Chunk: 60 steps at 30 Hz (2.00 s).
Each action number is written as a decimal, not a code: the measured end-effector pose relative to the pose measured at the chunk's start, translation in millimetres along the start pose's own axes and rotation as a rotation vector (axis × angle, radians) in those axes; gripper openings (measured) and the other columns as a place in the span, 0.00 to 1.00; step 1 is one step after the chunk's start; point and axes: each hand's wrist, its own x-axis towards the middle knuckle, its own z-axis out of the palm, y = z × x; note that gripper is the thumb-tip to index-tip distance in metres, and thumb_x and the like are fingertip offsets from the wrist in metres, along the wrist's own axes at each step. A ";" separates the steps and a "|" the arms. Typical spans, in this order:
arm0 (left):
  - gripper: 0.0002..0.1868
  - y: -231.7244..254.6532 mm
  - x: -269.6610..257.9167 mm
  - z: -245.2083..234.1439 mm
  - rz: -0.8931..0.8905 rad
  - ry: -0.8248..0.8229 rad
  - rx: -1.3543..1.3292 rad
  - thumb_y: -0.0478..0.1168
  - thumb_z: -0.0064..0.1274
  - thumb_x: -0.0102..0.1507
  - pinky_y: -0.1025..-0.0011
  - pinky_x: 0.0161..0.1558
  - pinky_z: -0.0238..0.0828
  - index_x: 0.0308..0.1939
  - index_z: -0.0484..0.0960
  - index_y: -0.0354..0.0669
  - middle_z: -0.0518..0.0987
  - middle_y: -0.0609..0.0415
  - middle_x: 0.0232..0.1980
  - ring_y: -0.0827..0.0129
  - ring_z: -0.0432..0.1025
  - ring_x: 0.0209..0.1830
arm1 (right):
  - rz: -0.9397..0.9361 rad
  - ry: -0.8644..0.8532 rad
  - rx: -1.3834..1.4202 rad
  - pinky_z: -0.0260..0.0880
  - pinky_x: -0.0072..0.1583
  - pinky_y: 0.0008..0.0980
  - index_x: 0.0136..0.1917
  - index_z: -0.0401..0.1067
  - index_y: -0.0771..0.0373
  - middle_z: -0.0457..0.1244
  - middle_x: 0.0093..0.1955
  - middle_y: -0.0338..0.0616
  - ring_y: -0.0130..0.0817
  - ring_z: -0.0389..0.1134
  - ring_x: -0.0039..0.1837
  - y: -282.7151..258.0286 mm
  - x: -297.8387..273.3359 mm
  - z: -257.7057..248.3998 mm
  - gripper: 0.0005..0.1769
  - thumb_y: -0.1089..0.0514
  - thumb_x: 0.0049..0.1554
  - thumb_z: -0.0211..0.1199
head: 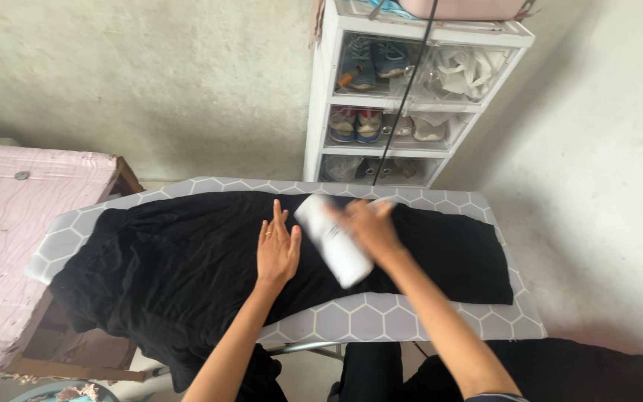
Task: The person steams a pair of black pants on an ironing board using a handheld garment steamer. They repeatedly smooth the fabric with one hand while moving the steamer over the legs and waistband, then lift and reposition the pants to treat different sections.
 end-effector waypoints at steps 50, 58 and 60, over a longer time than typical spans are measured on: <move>0.25 -55.9 44.3 35.8 0.046 0.054 0.514 0.52 0.41 0.69 0.25 0.70 0.31 0.71 0.73 0.64 0.66 0.46 0.73 0.39 0.51 0.78 | 0.285 0.018 -0.011 0.55 0.59 0.60 0.76 0.60 0.29 0.63 0.49 0.40 0.40 0.64 0.55 -6.3 -16.5 -7.9 0.35 0.62 0.61 0.53; 0.26 -75.3 48.0 14.1 0.042 0.087 0.499 0.48 0.37 0.72 0.38 0.76 0.36 0.73 0.71 0.51 0.66 0.45 0.74 0.51 0.52 0.80 | 0.257 -0.048 -0.056 0.56 0.64 0.64 0.79 0.55 0.27 0.63 0.51 0.39 0.38 0.65 0.58 -30.0 30.7 5.8 0.38 0.62 0.61 0.51; 0.25 -77.3 45.9 9.2 0.045 0.084 0.530 0.48 0.36 0.72 0.40 0.77 0.38 0.73 0.71 0.52 0.66 0.46 0.73 0.51 0.52 0.80 | 0.306 -0.059 -0.118 0.58 0.57 0.62 0.79 0.53 0.32 0.63 0.54 0.44 0.42 0.66 0.56 8.7 -11.9 -6.7 0.39 0.59 0.58 0.53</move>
